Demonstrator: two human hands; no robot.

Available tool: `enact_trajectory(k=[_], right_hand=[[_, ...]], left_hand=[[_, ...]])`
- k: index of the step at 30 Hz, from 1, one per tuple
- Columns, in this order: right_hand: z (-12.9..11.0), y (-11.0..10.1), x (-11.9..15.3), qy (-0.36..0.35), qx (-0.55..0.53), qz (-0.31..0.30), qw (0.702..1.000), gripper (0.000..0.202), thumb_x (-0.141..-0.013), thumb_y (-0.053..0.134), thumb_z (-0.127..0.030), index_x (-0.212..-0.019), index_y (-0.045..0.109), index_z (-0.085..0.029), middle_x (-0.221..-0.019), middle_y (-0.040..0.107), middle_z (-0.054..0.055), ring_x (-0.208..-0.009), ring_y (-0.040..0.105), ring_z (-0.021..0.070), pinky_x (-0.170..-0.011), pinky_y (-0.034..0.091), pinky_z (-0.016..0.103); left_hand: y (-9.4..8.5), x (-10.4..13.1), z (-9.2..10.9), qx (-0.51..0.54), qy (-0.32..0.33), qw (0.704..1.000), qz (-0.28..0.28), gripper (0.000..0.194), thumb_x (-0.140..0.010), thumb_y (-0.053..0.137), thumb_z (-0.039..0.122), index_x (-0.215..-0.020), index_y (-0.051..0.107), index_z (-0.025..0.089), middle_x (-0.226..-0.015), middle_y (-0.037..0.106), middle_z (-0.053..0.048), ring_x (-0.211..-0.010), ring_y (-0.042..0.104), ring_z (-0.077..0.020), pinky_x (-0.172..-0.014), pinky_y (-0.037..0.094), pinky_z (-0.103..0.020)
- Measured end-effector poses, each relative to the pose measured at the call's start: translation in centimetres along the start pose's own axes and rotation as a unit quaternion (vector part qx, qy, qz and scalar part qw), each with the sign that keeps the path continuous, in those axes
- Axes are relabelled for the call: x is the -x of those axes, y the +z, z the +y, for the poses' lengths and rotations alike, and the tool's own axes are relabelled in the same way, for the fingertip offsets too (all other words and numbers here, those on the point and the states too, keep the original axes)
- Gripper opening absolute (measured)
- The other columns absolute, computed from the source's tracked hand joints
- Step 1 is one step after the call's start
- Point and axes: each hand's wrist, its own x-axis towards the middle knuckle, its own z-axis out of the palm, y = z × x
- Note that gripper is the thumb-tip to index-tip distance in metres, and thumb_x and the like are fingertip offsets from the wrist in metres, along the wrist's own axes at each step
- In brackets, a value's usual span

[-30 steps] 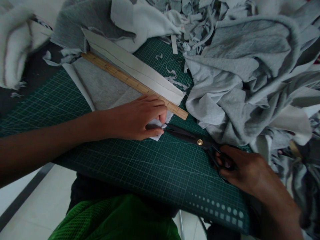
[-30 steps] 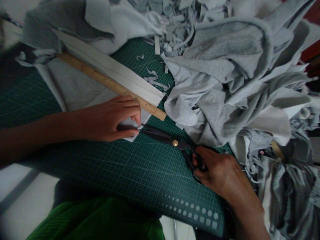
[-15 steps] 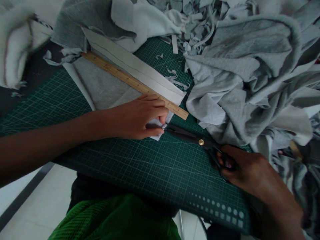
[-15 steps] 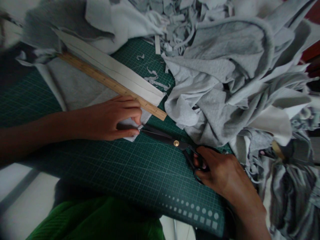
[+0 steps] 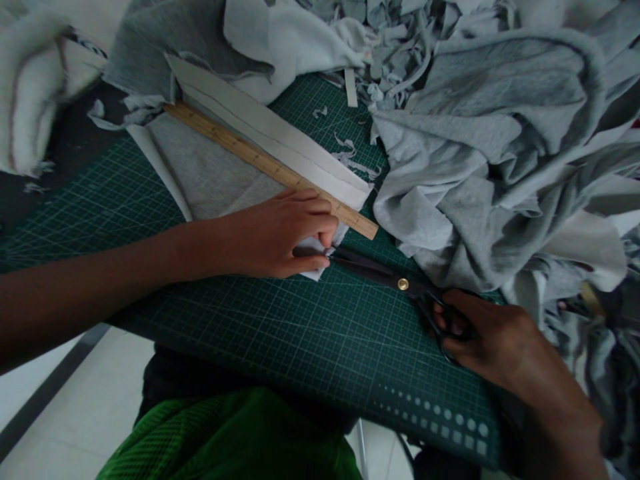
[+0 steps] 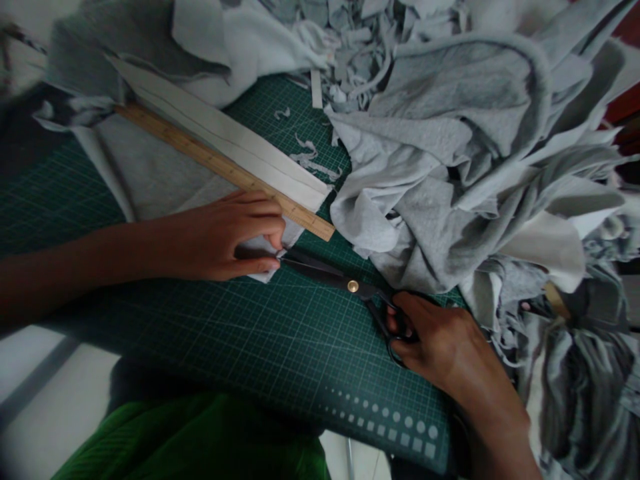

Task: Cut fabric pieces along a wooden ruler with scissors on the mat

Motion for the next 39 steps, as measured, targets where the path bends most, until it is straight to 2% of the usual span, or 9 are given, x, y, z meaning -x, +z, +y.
enact_trajectory(k=[3, 10, 17, 26, 31, 36, 39], right_hand=[[-0.11, -0.06, -0.11, -0.004, -0.006, -0.011, 1.000, 0.016, -0.084, 0.056, -0.014, -0.094, 0.061, -0.025, -0.071, 0.071, -0.003, -0.052, 0.070, 0.0150, -0.050, 0.048, 0.024], [-0.02, -0.13, -0.13, -0.016, -0.009, -0.013, 1.000, 0.016, -0.083, 0.056, -0.013, -0.093, 0.060, -0.025, -0.069, 0.069, -0.005, -0.050, 0.068, 0.0138, -0.049, 0.047, 0.024], [-0.79, 0.12, -0.21, -0.004, 0.019, 0.023, 1.000, 0.014, -0.085, 0.051, -0.016, -0.093, 0.059, -0.024, -0.067, 0.067, -0.004, -0.047, 0.065, 0.0145, -0.048, 0.045, 0.026], [-0.32, 0.26, 0.48, -0.034, 0.037, 0.003, 0.999, 0.016, -0.087, 0.057, -0.015, -0.098, 0.055, -0.026, -0.072, 0.066, -0.005, -0.052, 0.068, 0.0149, -0.051, 0.045, 0.026], [-0.91, 0.31, 0.62, 0.006, 0.046, 0.017, 0.999, 0.013, -0.089, 0.053, -0.015, -0.096, 0.055, -0.026, -0.073, 0.067, -0.003, -0.054, 0.068, 0.0166, -0.054, 0.044, 0.029], [-0.82, 0.21, 0.14, -0.021, 0.011, 0.007, 1.000, 0.016, -0.084, 0.056, -0.013, -0.094, 0.055, -0.026, -0.068, 0.063, -0.006, -0.050, 0.064, 0.0143, -0.050, 0.042, 0.026], [-0.92, 0.35, -0.10, 0.000, 0.004, 0.006, 1.000, 0.015, -0.084, 0.054, -0.013, -0.092, 0.054, -0.026, -0.066, 0.061, -0.006, -0.047, 0.061, 0.0140, -0.050, 0.042, 0.026]], left_hand=[[0.03, -0.01, -0.01, 0.004, 0.000, 1.000, 0.005, 0.013, -0.093, 0.078, 0.025, -0.093, 0.065, 0.021, -0.102, 0.069, -0.005, -0.109, 0.062, -0.0260, -0.103, 0.042, -0.036], [0.23, -0.02, -0.10, 0.004, 0.005, 1.000, 0.013, 0.014, -0.093, 0.079, 0.024, -0.093, 0.065, 0.021, -0.102, 0.070, -0.005, -0.110, 0.062, -0.0261, -0.103, 0.042, -0.036], [0.03, 0.02, 0.18, 0.009, -0.011, 1.000, 0.008, 0.015, -0.094, 0.077, 0.026, -0.091, 0.063, 0.020, -0.103, 0.068, -0.005, -0.109, 0.061, -0.0250, -0.105, 0.042, -0.035], [0.14, -0.05, 0.19, 0.010, -0.013, 1.000, 0.013, 0.017, -0.093, 0.078, 0.026, -0.086, 0.063, 0.021, -0.099, 0.067, -0.004, -0.109, 0.061, -0.0255, -0.105, 0.042, -0.037], [0.25, 0.00, 0.02, 0.011, -0.013, 1.000, 0.014, 0.017, -0.093, 0.078, 0.026, -0.086, 0.063, 0.021, -0.099, 0.067, -0.004, -0.110, 0.061, -0.0260, -0.108, 0.042, -0.038], [0.22, -0.03, 0.09, 0.018, -0.009, 1.000, 0.021, 0.019, -0.092, 0.079, 0.025, -0.085, 0.062, 0.021, -0.099, 0.067, -0.005, -0.110, 0.062, -0.0259, -0.109, 0.042, -0.038], [0.18, -0.07, 0.21, 0.016, -0.011, 1.000, 0.023, 0.019, -0.092, 0.079, 0.025, -0.085, 0.062, 0.021, -0.099, 0.067, -0.004, -0.109, 0.062, -0.0254, -0.110, 0.042, -0.037]])
